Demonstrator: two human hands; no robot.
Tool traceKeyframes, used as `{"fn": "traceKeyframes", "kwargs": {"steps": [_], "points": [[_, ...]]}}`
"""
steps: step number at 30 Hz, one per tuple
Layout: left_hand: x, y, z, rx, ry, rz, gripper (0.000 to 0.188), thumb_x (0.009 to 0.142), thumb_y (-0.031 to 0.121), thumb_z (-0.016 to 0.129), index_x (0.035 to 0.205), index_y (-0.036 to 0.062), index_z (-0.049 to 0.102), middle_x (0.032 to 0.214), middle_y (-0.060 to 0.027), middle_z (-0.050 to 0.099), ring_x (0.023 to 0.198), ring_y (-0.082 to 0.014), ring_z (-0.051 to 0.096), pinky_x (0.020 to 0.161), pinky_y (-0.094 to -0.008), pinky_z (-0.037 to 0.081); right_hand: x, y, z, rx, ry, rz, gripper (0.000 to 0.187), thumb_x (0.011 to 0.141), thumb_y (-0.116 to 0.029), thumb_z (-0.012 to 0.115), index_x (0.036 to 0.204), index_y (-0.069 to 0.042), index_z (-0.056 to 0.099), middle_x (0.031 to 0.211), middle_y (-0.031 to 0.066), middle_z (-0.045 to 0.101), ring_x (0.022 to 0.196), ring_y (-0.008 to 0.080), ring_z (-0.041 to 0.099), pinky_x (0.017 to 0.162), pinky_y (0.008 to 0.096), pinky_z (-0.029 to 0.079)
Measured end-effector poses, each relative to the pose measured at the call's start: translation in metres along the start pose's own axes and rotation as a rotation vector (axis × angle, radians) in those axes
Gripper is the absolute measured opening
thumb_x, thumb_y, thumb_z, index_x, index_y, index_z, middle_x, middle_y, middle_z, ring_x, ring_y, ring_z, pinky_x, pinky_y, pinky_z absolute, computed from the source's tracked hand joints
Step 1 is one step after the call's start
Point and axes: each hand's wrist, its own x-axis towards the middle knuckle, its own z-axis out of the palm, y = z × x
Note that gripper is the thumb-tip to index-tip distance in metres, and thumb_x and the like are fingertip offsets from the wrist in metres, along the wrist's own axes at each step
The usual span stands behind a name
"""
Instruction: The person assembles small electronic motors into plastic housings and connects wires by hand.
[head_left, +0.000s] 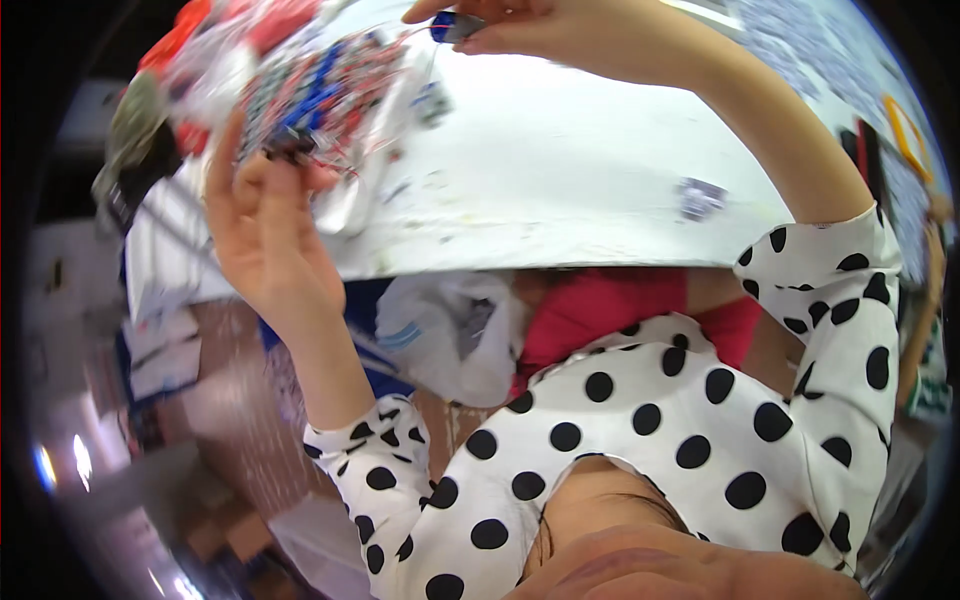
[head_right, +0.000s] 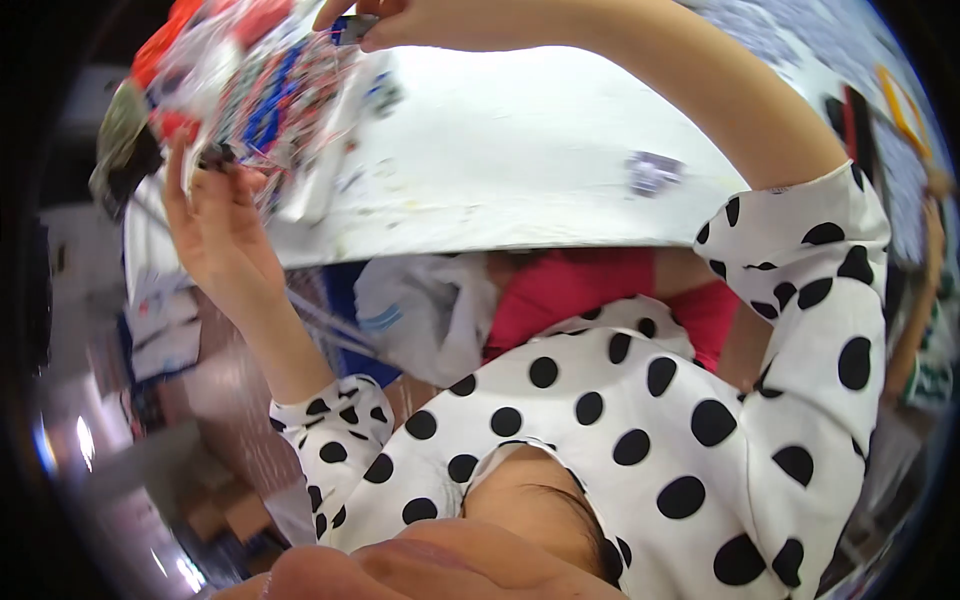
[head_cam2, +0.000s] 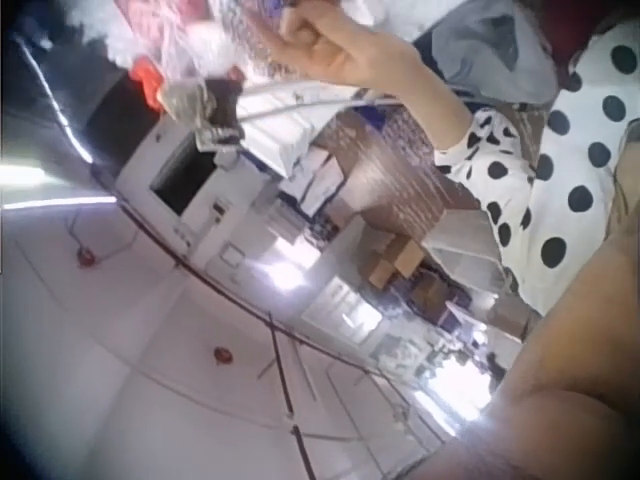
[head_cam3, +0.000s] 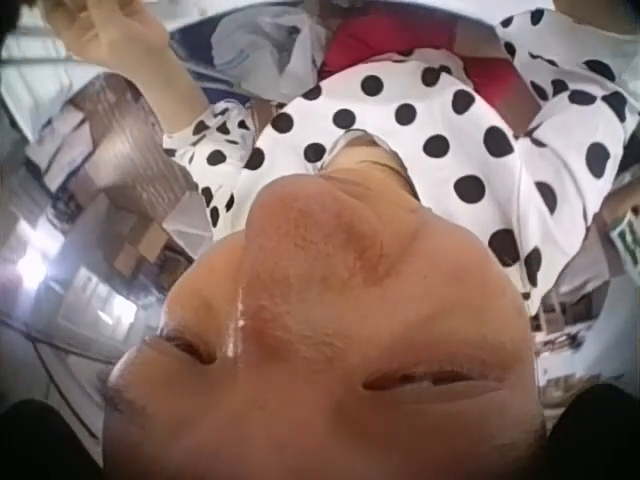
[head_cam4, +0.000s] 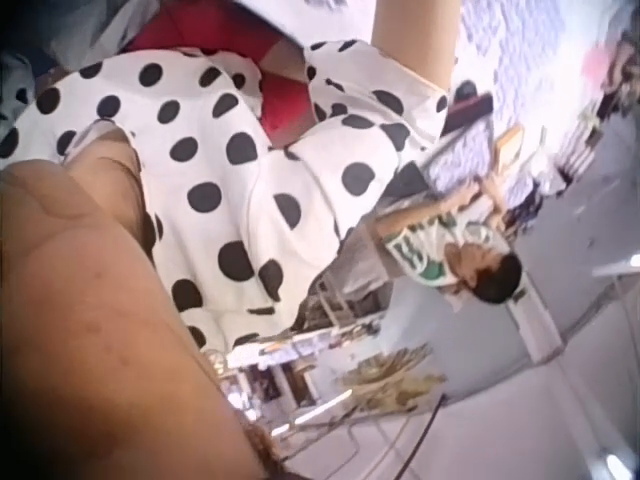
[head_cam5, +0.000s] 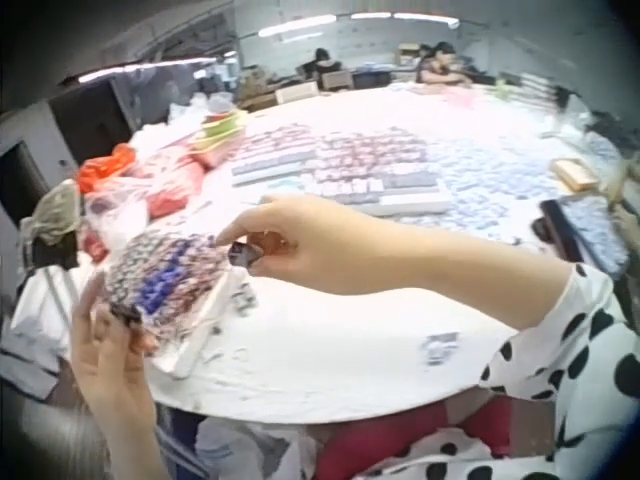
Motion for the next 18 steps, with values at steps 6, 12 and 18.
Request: {"fn": "traceKeyframes", "kwargs": {"steps": [6, 12, 18], "points": [[-0.007, -0.013, 0.09, -0.438, -0.151, -0.568, 0.033, 0.101, 0.003, 0.054, 0.133, -0.0061, 0.053, 0.113, -0.0131, 0.065, 0.098, -0.0217, 0.069, 0.092, -0.0363, 0.058, -0.112, -0.008, -0.068, 0.591, 0.235, 0.361, 0.037, 0.092, -0.005, 0.07, 0.127, 0.003, 0.062, 0.112, 0.0078, 0.067, 0.104, 0.0133, 0.064, 0.094, 0.0268, 0.052], [0.003, -0.028, 0.182, -0.252, -0.551, -0.867, 0.04, 0.101, 0.008, 0.055, 0.137, -0.0071, 0.049, 0.135, -0.0241, 0.056, 0.106, -0.0296, 0.07, 0.095, -0.0377, 0.057, -0.208, 0.031, -0.096, 0.681, 0.674, 0.423, 0.035, 0.095, -0.003, 0.067, 0.129, 0.002, 0.062, 0.111, 0.0041, 0.068, 0.101, 0.0109, 0.066, 0.092, 0.0243, 0.053], [0.006, -0.036, 0.214, 0.093, -0.733, -0.368, 0.043, 0.096, -0.001, 0.062, 0.138, 0.0002, 0.056, 0.13, -0.0178, 0.063, 0.108, -0.0195, 0.068, 0.094, -0.0305, 0.055, -0.227, 0.05, -0.075, 0.261, 0.531, 0.358, 0.026, 0.09, 0.0, 0.07, 0.116, -0.001, 0.069, 0.108, 0.0038, 0.07, 0.102, 0.0131, 0.066, 0.094, 0.0277, 0.053]]}}
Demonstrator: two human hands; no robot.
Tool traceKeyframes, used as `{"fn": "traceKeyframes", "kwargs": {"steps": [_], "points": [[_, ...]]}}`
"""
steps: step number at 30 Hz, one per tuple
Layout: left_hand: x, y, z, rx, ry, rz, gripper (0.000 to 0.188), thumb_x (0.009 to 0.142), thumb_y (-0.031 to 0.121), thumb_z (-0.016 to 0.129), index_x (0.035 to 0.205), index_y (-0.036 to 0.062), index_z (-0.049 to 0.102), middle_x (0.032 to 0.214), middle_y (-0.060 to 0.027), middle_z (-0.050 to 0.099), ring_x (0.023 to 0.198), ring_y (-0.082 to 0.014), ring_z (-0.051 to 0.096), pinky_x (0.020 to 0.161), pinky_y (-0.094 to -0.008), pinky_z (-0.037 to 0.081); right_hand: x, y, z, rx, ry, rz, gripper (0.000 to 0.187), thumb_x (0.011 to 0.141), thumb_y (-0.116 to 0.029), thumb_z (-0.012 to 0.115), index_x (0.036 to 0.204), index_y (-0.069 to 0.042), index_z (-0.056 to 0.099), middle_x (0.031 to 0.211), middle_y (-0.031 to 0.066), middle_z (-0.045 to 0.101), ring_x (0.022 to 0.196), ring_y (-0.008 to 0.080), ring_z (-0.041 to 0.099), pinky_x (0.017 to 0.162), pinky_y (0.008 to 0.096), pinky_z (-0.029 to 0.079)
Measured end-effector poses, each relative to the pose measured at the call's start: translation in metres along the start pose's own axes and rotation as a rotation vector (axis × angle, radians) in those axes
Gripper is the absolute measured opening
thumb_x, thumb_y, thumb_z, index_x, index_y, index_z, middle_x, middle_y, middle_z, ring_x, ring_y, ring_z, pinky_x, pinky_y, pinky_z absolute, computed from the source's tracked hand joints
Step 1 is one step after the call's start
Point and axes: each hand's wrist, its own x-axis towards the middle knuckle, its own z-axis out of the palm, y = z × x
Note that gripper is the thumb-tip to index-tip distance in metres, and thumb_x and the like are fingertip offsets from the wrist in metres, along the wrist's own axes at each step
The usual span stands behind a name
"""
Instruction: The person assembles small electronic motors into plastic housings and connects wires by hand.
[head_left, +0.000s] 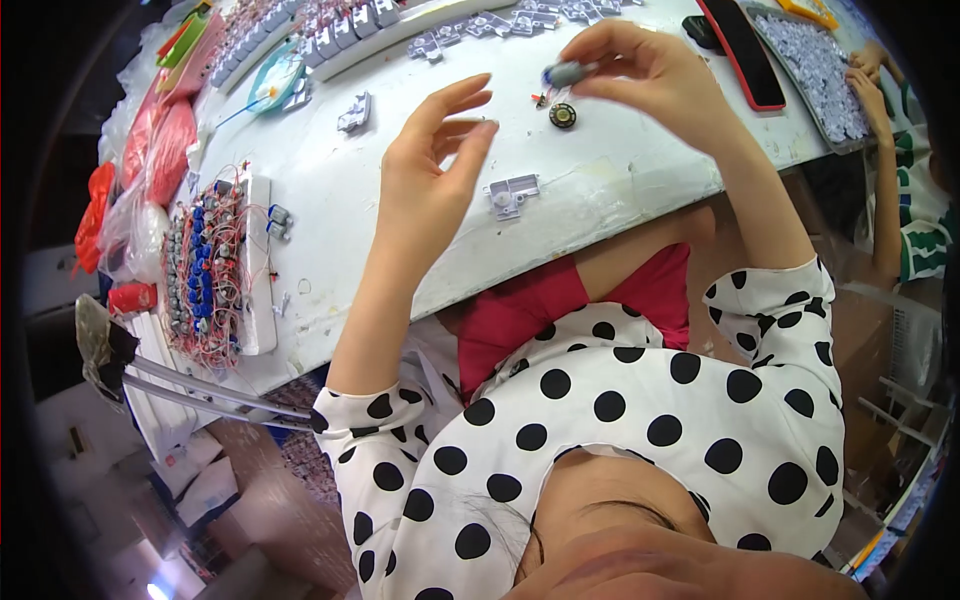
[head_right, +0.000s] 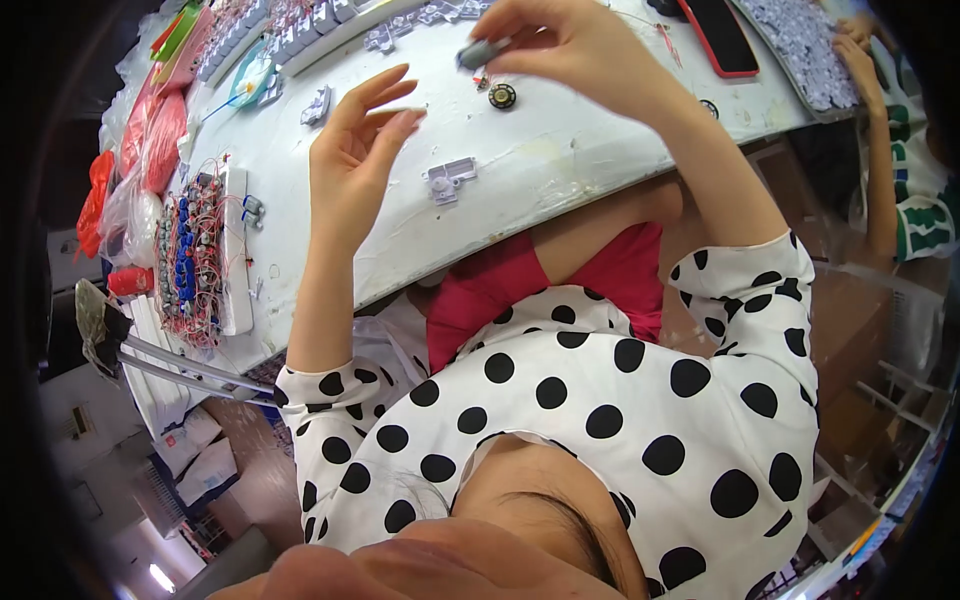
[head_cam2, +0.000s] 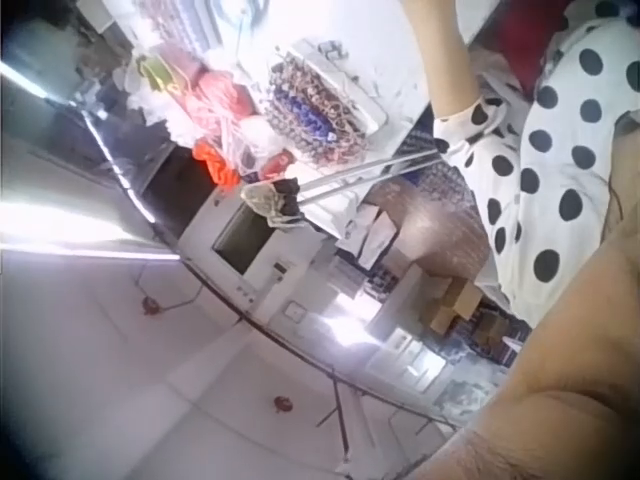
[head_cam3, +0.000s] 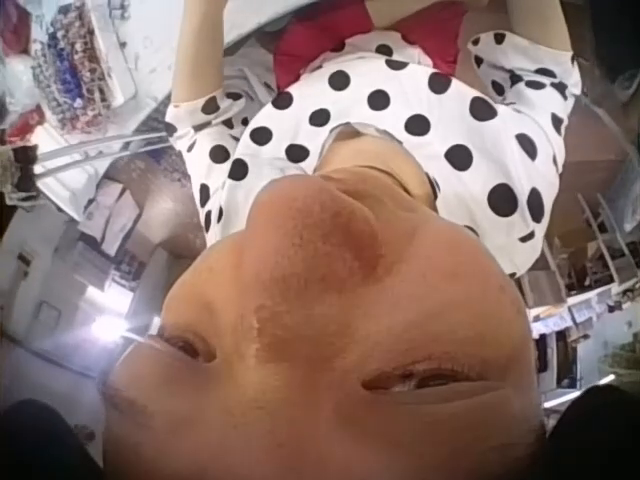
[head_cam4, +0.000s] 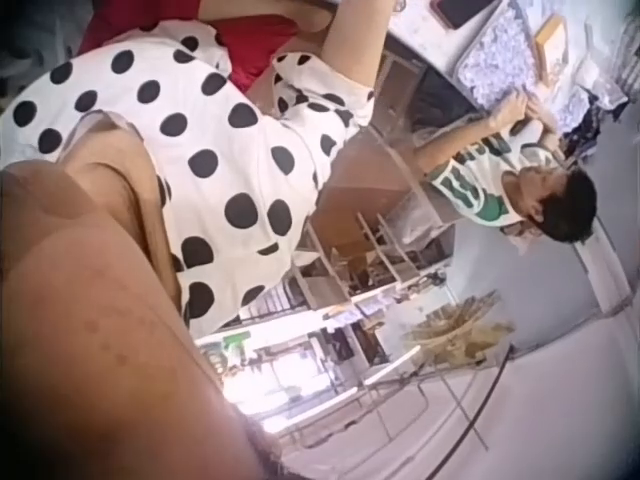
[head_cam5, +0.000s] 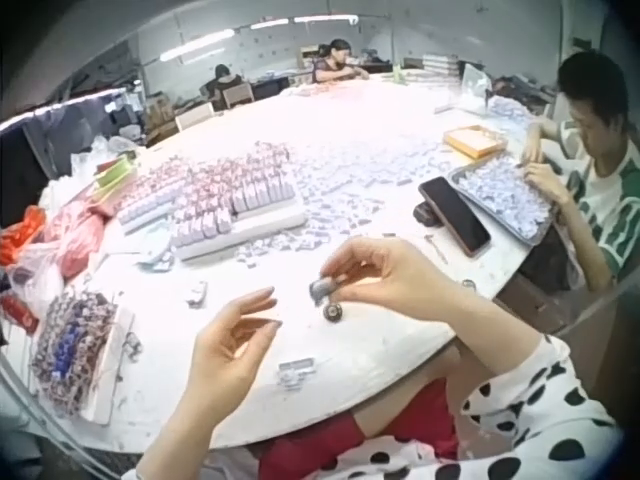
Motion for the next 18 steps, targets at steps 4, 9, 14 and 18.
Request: {"fn": "traceKeyframes", "kwargs": {"steps": [4, 9, 14, 18], "points": [[0.001, 0.006, 0.014, 0.158, 0.0, 0.235, 0.043, 0.088, -0.001, 0.07, 0.13, 0.0062, 0.065, 0.11, -0.0132, 0.07, 0.101, -0.0199, 0.07, 0.088, -0.0329, 0.058, -0.003, -0.004, 0.027, -0.165, -0.058, -0.231, 0.02, 0.086, -0.002, 0.07, 0.106, -0.003, 0.072, 0.102, 0.0085, 0.072, 0.092, 0.0198, 0.069, 0.081, 0.0305, 0.055], [-0.019, 0.003, 0.013, 0.195, 0.082, 0.115, 0.049, 0.086, -0.007, 0.069, 0.133, 0.0077, 0.064, 0.109, -0.0121, 0.071, 0.094, -0.0195, 0.072, 0.083, -0.031, 0.061, 0.0, -0.005, 0.059, -0.11, -0.022, -0.205, 0.016, 0.085, -0.007, 0.072, 0.101, -0.003, 0.067, 0.104, 0.0114, 0.071, 0.096, 0.0267, 0.069, 0.087, 0.0355, 0.054], [-0.034, -0.004, 0.009, 0.12, 0.159, 0.028, 0.036, 0.09, -0.005, 0.068, 0.126, -0.0003, 0.067, 0.109, -0.0121, 0.071, 0.098, -0.0186, 0.071, 0.084, -0.0297, 0.061, -0.007, 0.0, 0.072, -0.187, 0.064, -0.239, 0.022, 0.084, -0.014, 0.077, 0.105, -0.009, 0.072, 0.104, 0.0068, 0.071, 0.108, 0.0217, 0.064, 0.093, 0.0351, 0.049], [-0.039, -0.003, 0.014, -0.169, 0.244, -0.205, 0.027, 0.095, -0.002, 0.066, 0.12, -0.0093, 0.066, 0.11, -0.0161, 0.071, 0.097, -0.0176, 0.071, 0.086, -0.0294, 0.06, -0.014, 0.012, 0.079, -0.374, 0.177, -0.359, 0.023, 0.085, -0.025, 0.076, 0.106, -0.015, 0.077, 0.1, 0.0041, 0.071, 0.11, 0.0226, 0.059, 0.104, 0.04, 0.04]]}}
